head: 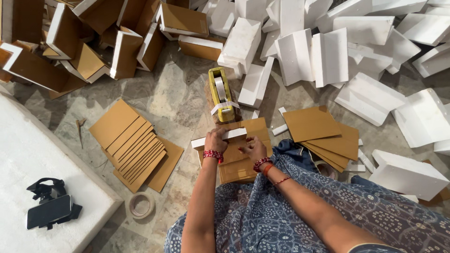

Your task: The person assembles small cardboard boxes by inserting white foam inserts into the cardboard shells. They use a handheld tape dispenser to apply tape to the foam pieces, securing them inside the boxes. The process is repeated for multiple units.

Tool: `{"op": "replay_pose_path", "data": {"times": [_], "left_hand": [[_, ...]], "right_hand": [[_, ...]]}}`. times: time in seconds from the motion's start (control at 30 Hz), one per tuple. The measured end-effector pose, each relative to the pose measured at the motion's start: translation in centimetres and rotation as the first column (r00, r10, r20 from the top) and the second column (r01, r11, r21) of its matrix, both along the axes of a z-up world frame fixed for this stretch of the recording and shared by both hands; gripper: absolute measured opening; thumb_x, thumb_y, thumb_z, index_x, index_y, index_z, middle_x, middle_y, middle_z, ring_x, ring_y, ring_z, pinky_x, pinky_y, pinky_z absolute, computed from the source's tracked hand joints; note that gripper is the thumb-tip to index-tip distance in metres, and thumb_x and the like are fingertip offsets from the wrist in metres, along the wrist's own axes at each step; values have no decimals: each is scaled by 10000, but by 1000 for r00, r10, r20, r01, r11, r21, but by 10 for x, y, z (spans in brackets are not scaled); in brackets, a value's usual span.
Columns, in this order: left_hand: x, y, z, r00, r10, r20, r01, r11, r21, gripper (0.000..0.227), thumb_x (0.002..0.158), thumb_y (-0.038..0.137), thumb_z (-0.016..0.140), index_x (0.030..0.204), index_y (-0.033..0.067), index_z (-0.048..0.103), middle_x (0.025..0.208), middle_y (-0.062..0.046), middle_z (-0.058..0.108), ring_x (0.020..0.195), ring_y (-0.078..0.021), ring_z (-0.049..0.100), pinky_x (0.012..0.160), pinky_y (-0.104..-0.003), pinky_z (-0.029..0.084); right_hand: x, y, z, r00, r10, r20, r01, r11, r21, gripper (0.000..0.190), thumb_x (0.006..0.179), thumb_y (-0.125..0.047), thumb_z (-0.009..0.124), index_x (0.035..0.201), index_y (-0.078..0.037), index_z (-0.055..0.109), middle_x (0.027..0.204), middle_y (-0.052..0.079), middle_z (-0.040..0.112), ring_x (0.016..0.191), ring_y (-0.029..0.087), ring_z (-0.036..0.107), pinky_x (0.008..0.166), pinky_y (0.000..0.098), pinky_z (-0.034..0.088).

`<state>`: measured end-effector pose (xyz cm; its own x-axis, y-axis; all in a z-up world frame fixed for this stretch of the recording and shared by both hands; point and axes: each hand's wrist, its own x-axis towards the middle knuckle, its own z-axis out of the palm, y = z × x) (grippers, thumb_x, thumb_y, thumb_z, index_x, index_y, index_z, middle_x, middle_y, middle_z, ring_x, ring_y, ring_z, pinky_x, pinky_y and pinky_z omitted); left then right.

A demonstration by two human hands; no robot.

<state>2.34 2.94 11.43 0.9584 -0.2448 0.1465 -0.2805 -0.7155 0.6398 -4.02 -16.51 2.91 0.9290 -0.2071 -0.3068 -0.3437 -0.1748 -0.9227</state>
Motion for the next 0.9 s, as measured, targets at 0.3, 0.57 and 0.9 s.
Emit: {"op": "replay_pose_path", "data": {"times": [0.3,0.57,0.9], "left_hand": [[-3,0,0,1000,-27,-16,27,999,26,453,649,27,781,1077,172,751,1048,-71,738,1048,-301,649,911,-431,486],[-12,0,0,999,16,51,-16,1000,-8,486,647,23,792,1108,169,750,1132,-105,723,1088,-326,637,942,-437,475],[-18,-1,9,999,-30,24,29,999,34,519,639,10,795,1125,184,744,1084,-57,733,1092,-286,637,919,-433,468]], "right_hand": [[22,3,-13,981,-7,195,72,942,-329,337,772,-183,864,965,-54,620,768,88,736,689,189,750,623,331,593],[100,-38,-11,936,321,-142,-347,786,-511,203,877,-226,784,916,-27,762,804,126,750,716,190,718,654,329,570],[161,-3,20,938,314,-148,-218,865,451,399,917,-343,736,1046,34,724,936,102,776,770,173,761,626,310,623]]}}
